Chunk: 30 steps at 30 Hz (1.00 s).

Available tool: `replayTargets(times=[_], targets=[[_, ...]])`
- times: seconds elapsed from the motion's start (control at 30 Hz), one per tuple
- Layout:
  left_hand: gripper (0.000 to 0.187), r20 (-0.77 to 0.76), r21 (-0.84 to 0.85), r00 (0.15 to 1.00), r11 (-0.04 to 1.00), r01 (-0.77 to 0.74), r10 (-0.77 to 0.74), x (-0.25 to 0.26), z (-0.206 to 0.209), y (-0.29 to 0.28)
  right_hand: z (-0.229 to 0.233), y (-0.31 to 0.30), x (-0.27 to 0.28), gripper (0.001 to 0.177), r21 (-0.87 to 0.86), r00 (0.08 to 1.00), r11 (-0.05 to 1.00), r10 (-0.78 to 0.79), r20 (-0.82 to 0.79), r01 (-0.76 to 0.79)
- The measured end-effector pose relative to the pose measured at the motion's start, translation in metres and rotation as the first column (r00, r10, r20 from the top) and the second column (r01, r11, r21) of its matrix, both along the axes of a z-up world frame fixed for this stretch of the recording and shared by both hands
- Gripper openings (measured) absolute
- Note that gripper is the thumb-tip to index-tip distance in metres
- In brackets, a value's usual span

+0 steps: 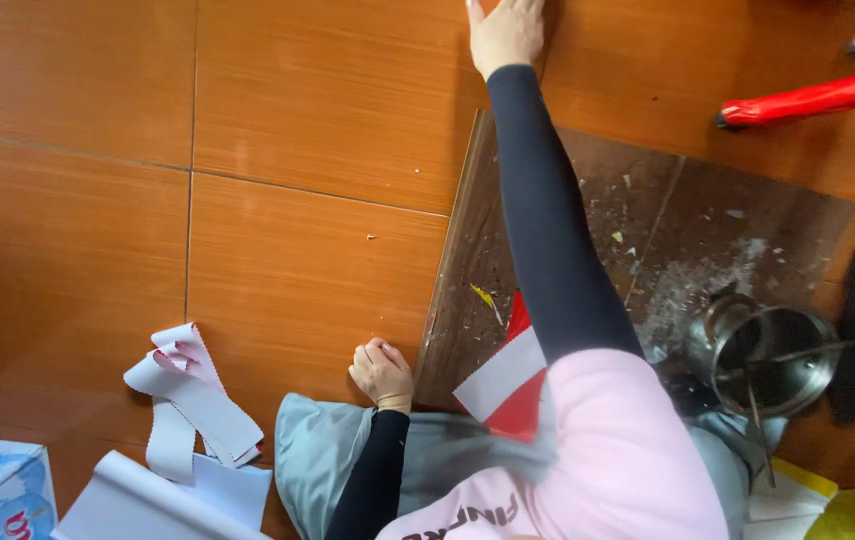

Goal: Decorating a paper and bamboo animal sculpture by applying colored paper strips and glue.

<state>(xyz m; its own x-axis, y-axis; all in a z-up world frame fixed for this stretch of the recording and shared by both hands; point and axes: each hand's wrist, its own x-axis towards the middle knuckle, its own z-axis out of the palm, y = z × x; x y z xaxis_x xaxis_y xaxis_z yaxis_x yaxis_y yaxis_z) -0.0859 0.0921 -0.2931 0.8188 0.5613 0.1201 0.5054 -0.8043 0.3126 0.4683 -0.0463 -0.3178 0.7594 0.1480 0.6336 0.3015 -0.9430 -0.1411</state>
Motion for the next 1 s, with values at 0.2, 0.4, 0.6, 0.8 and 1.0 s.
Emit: replayTargets(times=[0.2,0.4,0.6,0.8,1.0], targets=[[0.009,0.102,0.015,0.994,0.999,0.041,-0.042,0.011,0.004,-0.003,0.121,-0.043,-0.218,0.044,0.337,0.882,0.927,0.012,-0.471,0.167],[0.014,0.157,0.055,0.987,0.998,0.006,-0.014,0.013,0.000,0.000,0.109,-0.147,-0.546,0.012,0.606,0.711,0.757,0.285,-0.643,0.245],[0.027,0.271,-0.031,0.958,0.994,0.107,-0.095,0.001,-0.005,-0.005,0.152,-0.283,-0.678,0.018,0.442,0.622,0.786,0.095,-0.777,0.432],[0.022,0.357,-0.363,0.919,0.881,0.303,-0.168,-0.023,-0.034,-0.024,0.186,-0.342,-0.720,0.033,0.868,0.778,-0.100,0.502,-0.379,0.487],[0.035,0.172,-0.247,0.961,0.934,0.257,-0.218,-0.049,0.030,-0.049,0.209,-0.355,-0.725,0.034,0.880,0.796,-0.330,0.600,-0.084,0.342]])
